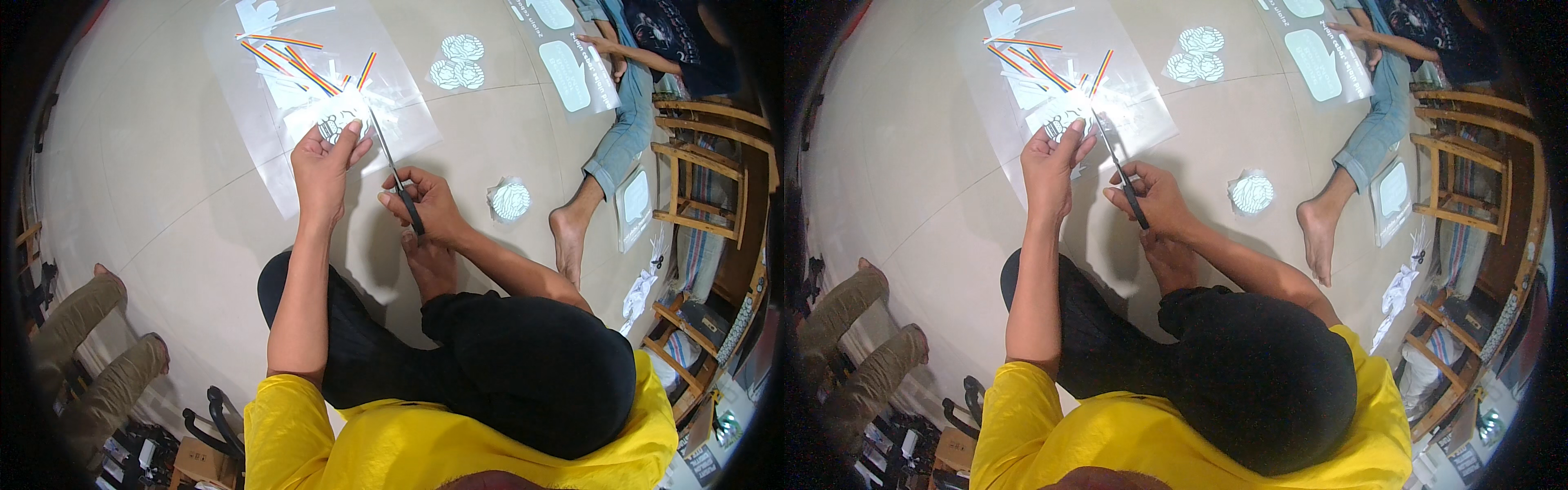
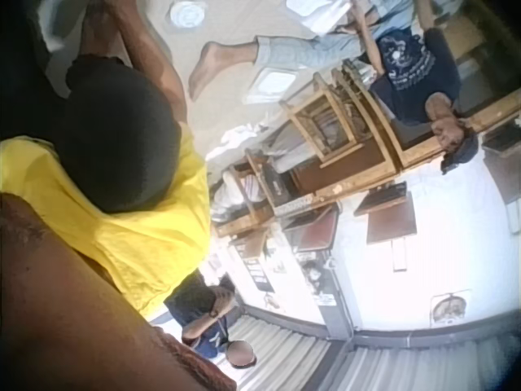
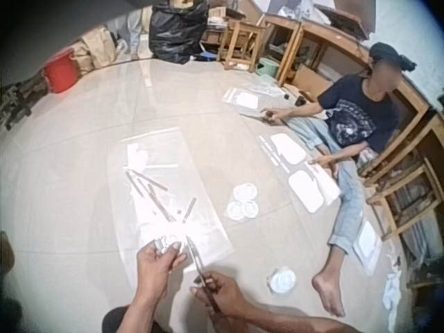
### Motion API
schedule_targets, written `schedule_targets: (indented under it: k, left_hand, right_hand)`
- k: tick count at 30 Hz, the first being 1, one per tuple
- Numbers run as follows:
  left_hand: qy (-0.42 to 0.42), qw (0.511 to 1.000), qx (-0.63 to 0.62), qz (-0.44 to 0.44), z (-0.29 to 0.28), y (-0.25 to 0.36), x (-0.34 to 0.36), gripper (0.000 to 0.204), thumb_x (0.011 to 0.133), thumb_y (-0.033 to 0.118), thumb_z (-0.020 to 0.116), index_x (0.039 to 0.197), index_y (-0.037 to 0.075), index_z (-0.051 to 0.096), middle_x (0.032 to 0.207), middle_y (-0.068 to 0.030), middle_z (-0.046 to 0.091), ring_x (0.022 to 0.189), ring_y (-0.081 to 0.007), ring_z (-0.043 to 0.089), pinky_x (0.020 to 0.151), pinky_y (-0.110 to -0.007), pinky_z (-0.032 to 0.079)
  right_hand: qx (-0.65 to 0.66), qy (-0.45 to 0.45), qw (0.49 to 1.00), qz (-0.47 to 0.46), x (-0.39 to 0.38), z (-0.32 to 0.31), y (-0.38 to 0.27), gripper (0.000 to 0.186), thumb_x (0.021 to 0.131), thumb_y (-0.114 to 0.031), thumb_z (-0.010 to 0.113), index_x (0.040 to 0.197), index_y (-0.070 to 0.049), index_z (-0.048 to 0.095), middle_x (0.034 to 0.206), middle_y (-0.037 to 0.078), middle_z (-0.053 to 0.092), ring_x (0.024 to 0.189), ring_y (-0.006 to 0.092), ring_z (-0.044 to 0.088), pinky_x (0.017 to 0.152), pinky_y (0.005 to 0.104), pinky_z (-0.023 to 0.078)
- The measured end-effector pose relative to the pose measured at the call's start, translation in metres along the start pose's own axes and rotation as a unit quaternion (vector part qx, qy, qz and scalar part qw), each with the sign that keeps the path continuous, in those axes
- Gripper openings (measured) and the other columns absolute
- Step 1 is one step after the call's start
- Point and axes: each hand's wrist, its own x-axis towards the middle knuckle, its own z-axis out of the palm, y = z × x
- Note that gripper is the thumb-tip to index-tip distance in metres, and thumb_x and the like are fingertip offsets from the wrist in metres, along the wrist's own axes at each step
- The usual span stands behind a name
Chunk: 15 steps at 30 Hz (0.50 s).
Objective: The person sits on the floor and uses scissors to cut a white paper sheet with a printed pattern into smaller pieces. The person holds the paper with one hand and cuts with the other, repeatedly trimming the edges.
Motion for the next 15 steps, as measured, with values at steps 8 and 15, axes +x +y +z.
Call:
schedule_targets:
  k: [8,15]
  left_hand:
    - [-0.007,1.000,-0.003,-0.005,0.000,-0.002,0.000,0.029,0.102,0.009,0.072,0.124,-0.007,0.066,0.115,-0.0121,0.075,0.100,-0.0193,0.075,0.092,-0.032,0.064]
    - [0.002,1.000,0.000,-0.010,0.004,-0.003,-0.001,0.027,0.101,0.008,0.073,0.123,-0.007,0.067,0.113,-0.0114,0.076,0.099,-0.0193,0.075,0.091,-0.032,0.065]
  right_hand:
    - [0.005,0.013,1.000,-0.002,0.002,0.003,-0.003,0.031,0.095,-0.024,0.083,0.111,-0.003,0.067,0.074,-0.001,0.068,0.061,0.0049,0.055,0.054,0.0221,0.042]
    - [0.032,0.009,0.999,0.007,0.010,0.000,-0.006,0.032,0.093,-0.023,0.084,0.112,-0.003,0.067,0.074,-0.001,0.067,0.061,0.0046,0.054,0.054,0.0219,0.041]
